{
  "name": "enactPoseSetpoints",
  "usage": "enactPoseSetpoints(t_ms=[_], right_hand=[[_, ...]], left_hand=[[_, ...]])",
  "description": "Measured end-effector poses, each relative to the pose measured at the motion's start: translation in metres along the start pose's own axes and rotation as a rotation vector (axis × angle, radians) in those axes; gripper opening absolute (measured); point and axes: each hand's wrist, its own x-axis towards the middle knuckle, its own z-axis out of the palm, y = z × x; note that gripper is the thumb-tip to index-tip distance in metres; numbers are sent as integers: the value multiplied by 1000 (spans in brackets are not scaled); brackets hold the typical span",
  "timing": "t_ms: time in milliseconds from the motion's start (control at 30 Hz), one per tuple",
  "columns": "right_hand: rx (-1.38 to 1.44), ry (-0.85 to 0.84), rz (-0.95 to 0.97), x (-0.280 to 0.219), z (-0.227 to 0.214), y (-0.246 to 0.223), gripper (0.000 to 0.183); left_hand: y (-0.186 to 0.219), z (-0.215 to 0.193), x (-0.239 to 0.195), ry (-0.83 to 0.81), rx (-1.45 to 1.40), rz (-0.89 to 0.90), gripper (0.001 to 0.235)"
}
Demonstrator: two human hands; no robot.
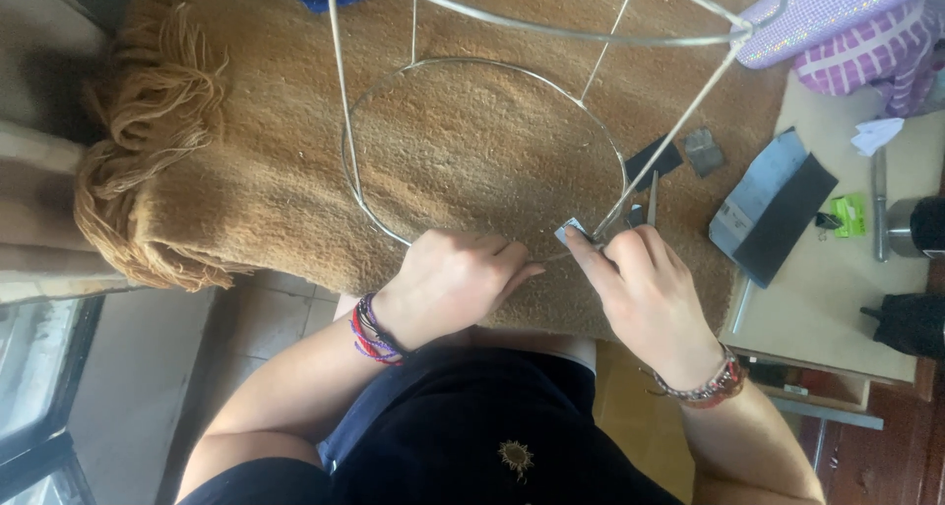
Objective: The person sands a metal wire frame using a small sanding block. They hold the frame with one hand and rub the sanding block along the wires and joints, rotating the frame to access different sections.
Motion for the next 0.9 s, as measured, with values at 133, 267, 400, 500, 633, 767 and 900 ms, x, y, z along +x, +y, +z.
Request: enactPoseSetpoints(t_ms=[133, 267, 400, 500, 633, 767, 900], right_hand=[[15, -10, 10, -5, -12, 1, 43], [15, 21, 8, -3, -3, 1, 40], [85, 9, 64, -9, -20, 1, 46], [651, -392, 967, 19, -53, -1, 74], [324, 177, 340, -36, -31, 7, 29], [304, 316, 445, -41, -19, 10, 24], [300, 364, 497, -52, -9, 20, 21]], left_hand=[[-2, -6, 0, 9, -11, -8, 33], [-3, -6, 1, 14, 4, 10, 33], [-8, -10, 1, 77, -47, 9, 36], [-16, -6, -10, 122, 54, 17, 37], [-17, -32, -4, 236, 15, 49, 36], [-26, -53, -6, 364, -142, 0, 44], [-37, -83, -10, 439, -265, -200, 39]])
